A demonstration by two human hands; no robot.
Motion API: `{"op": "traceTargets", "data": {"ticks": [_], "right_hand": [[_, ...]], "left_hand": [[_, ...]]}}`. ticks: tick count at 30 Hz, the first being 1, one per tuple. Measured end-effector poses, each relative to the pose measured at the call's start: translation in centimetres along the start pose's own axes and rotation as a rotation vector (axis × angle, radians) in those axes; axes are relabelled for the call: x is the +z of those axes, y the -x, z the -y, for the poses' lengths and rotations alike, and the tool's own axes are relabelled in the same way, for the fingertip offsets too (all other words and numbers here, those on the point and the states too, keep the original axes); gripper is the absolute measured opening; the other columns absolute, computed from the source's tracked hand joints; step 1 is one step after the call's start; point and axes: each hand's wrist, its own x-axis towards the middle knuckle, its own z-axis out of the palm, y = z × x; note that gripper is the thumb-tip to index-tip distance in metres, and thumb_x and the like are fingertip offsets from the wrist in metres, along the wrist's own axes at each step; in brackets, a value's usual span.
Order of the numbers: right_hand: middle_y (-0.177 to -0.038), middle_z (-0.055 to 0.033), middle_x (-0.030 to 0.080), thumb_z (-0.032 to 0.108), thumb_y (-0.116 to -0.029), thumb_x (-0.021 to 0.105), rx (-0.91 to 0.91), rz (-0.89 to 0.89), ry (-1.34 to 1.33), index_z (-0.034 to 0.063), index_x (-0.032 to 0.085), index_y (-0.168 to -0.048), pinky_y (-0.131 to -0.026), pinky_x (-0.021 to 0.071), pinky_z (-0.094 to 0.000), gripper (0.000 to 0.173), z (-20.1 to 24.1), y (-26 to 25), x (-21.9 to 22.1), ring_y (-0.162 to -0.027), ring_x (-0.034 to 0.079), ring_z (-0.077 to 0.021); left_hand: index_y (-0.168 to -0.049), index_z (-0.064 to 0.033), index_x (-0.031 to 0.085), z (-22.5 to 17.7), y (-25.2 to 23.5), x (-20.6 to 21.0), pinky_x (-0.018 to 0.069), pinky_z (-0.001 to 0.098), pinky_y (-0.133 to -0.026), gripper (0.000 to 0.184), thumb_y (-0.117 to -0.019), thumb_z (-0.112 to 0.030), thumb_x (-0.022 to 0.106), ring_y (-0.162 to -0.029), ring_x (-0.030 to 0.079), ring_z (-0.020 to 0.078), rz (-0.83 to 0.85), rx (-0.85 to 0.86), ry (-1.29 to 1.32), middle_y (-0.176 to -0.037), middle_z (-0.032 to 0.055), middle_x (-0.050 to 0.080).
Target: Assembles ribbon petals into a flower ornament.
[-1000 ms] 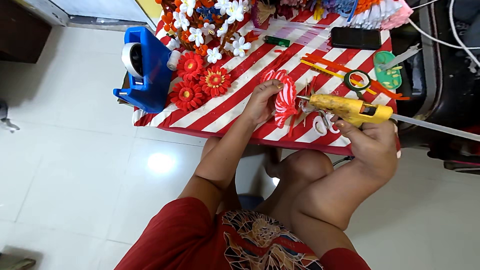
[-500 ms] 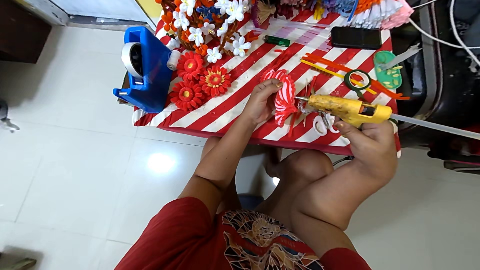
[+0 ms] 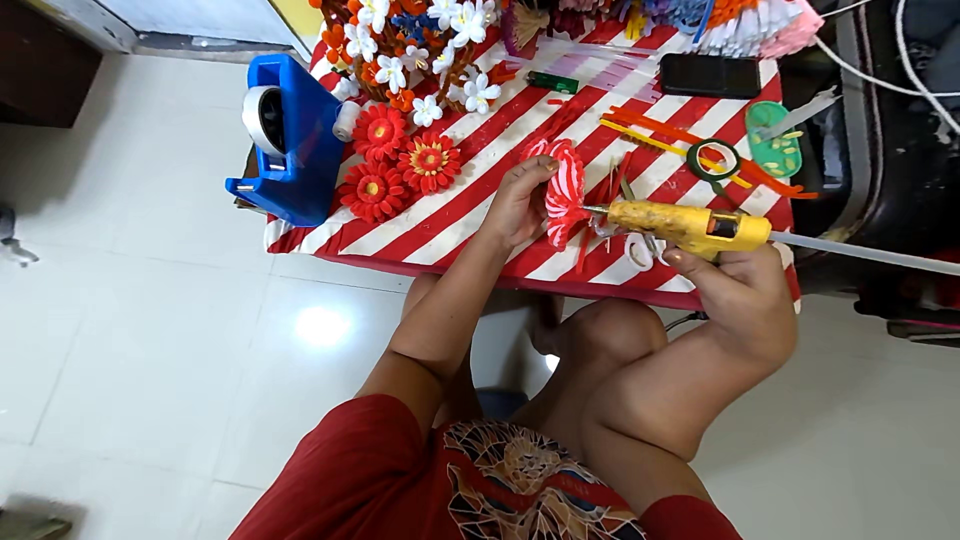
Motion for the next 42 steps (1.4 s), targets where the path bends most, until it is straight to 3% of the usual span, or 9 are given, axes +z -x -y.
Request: {"op": "traceTargets", "data": {"ticks": [7, 13, 20, 24, 28, 30, 34, 37, 42], "right_hand": [[-0.098, 0.0105, 0.072, 0.008, -0.0882, 0.069, 0.064, 0.006, 0.029, 0.0119, 0.068, -0.111, -0.079, 0.059, -0.019, 0.023, 0.3, 0.2, -0.1, -0.087, 0.068, 0.0027], [-0.104, 0.0155, 0.073, 0.014, -0.091, 0.071, 0.001, -0.093, 0.024, 0.0202, 0.069, -0.114, -0.082, 0.0594, -0.0203, 0.024, -0.6, 0.7, -2.0, -0.092, 0.068, 0.0027], [-0.107, 0.0025, 0.069, 0.004, -0.0921, 0.069, 0.271, -0.441, 0.14, 0.0012, 0.06, -0.124, -0.085, 0.0568, -0.0228, 0.033, -4.1, -0.7, -3.0, -0.092, 0.066, 0.0005], [-0.121, -0.012, 0.066, 0.004, -0.0951, 0.068, 0.44, -0.372, 0.249, -0.0014, 0.057, -0.131, -0.097, 0.0532, -0.0349, 0.038, -5.8, -1.6, -2.7, -0.107, 0.065, -0.0117], [-0.128, -0.0322, 0.061, 0.027, -0.0978, 0.071, 0.628, -0.3, 0.651, -0.0051, 0.059, -0.132, -0.104, 0.0382, -0.0701, 0.048, -3.6, -1.6, -2.8, -0.125, 0.055, -0.0483], [-0.137, -0.0368, 0.054, 0.036, -0.0971, 0.07, 0.728, -0.267, 0.799, -0.0064, 0.058, -0.135, -0.106, 0.032, -0.0756, 0.058, -1.6, -1.0, -2.8, -0.133, 0.045, -0.0565], [-0.114, -0.0352, 0.062, 0.043, -0.0999, 0.064, 0.802, -0.221, 0.813, -0.0098, 0.065, -0.113, -0.092, 0.0424, -0.0716, 0.055, 1.6, 0.5, -2.6, -0.11, 0.059, -0.0511], [-0.092, -0.0256, 0.064, 0.034, -0.1021, 0.062, 0.58, -0.076, 0.675, -0.008, 0.065, -0.103, -0.078, 0.0472, -0.0639, 0.042, 2.4, 0.5, -1.3, -0.086, 0.062, -0.0396], [-0.103, -0.0189, 0.068, 0.014, -0.1019, 0.058, 0.193, 0.037, 0.386, -0.0053, 0.065, -0.115, -0.083, 0.0558, -0.0463, 0.025, -1.6, -4.9, 6.2, -0.091, 0.067, -0.025]], "left_hand": [[-0.086, -0.0131, 0.062, 0.0, -0.1, -0.1, 0.0571, 0.024, -0.062, 0.025, -0.1019, -0.011, 0.043, -0.068, 0.068, 0.0074, -0.022, 0.045, 0.02, -0.077, 0.0004, 0.069], [-0.091, -0.0128, 0.065, -0.3, -0.2, -0.8, 0.0581, 0.0261, -0.069, 0.024, -0.1017, -0.013, 0.043, -0.074, 0.069, 0.009, -0.032, 0.108, 0.142, -0.082, 0.0013, 0.07], [-0.087, -0.0153, 0.064, -0.5, -0.3, -1.1, 0.0507, 0.0215, -0.055, 0.025, -0.1004, -0.018, 0.043, -0.063, 0.061, 0.0068, 0.051, 0.095, 0.209, -0.075, -0.0018, 0.064], [-0.089, -0.0148, 0.063, -0.6, -0.3, -1.3, 0.0528, 0.0222, -0.058, 0.026, -0.1016, -0.018, 0.041, -0.065, 0.063, 0.0074, 0.053, 0.093, 0.216, -0.076, -0.0008, 0.065], [-0.089, -0.0144, 0.063, -1.0, -0.3, -1.5, 0.0526, 0.0225, -0.057, 0.024, -0.1013, -0.019, 0.043, -0.065, 0.063, 0.0078, 0.048, 0.109, 0.221, -0.076, -0.0002, 0.066], [-0.087, -0.0147, 0.063, -1.6, -0.3, -1.7, 0.0531, 0.0228, -0.059, 0.024, -0.1004, -0.018, 0.044, -0.066, 0.063, 0.0076, 0.04, 0.134, 0.226, -0.076, -0.0006, 0.066], [-0.086, -0.0153, 0.064, -2.7, -0.4, -2.6, 0.0517, 0.0229, -0.058, 0.025, -0.0999, -0.018, 0.044, -0.064, 0.062, 0.0076, 0.037, 0.188, 0.217, -0.075, -0.0015, 0.065], [-0.086, -0.016, 0.064, -3.1, -0.4, -2.9, 0.0518, 0.0223, -0.057, 0.025, -0.1, -0.019, 0.044, -0.064, 0.062, 0.0075, 0.054, 0.18, 0.217, -0.075, -0.0018, 0.065], [-0.089, -0.0144, 0.064, -3.0, -0.4, -2.9, 0.0539, 0.0231, -0.058, 0.023, -0.0996, -0.017, 0.043, -0.065, 0.064, 0.0089, 0.065, 0.148, 0.225, -0.077, 0.0, 0.066]]}}
